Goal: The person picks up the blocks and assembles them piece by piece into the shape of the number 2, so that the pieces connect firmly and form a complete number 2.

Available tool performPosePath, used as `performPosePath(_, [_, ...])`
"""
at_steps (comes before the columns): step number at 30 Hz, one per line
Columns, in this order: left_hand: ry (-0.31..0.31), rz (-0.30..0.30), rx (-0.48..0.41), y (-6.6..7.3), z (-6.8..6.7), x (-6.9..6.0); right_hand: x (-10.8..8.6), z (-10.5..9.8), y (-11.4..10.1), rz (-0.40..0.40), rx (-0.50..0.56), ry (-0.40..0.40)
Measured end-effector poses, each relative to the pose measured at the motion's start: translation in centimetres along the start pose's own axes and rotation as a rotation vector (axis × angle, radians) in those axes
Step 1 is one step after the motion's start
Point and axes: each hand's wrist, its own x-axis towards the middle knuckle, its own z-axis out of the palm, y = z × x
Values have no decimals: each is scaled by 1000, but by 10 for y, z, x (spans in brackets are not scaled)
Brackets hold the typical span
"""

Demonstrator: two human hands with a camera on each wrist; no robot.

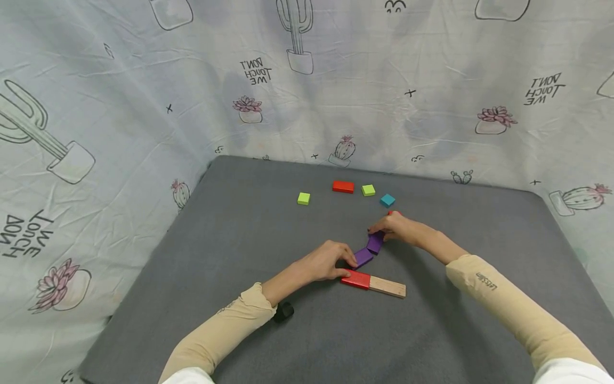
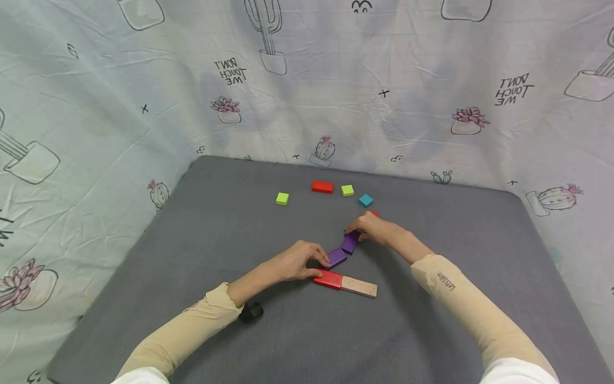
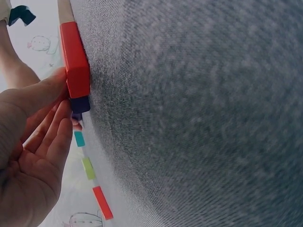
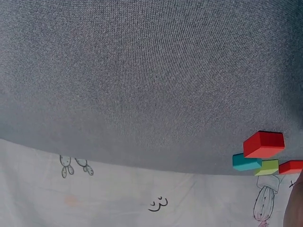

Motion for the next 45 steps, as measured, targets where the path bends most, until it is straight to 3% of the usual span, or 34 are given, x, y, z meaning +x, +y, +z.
performPosePath(6, [-9,-5,-4,0,0,0,-6,-9,3,17,-4,92])
performPosePath(13, [-3,-8,-19,1,-1,-1,-25,-27,20,253,51,269])
performPosePath(23, [-9,-10,-21,2,-1,2,-39,-17,46,471,181,244])
performPosePath(27, [-8,-18,-21,3,-2,2,-36,-13,50,475,217,236])
performPosePath(36, [5,-11,-21,1,-1,1,-30,-8,55,470,162,254])
performPosePath(45, [0,-13,-27,1,0,2,-28,-16,52,538,169,334])
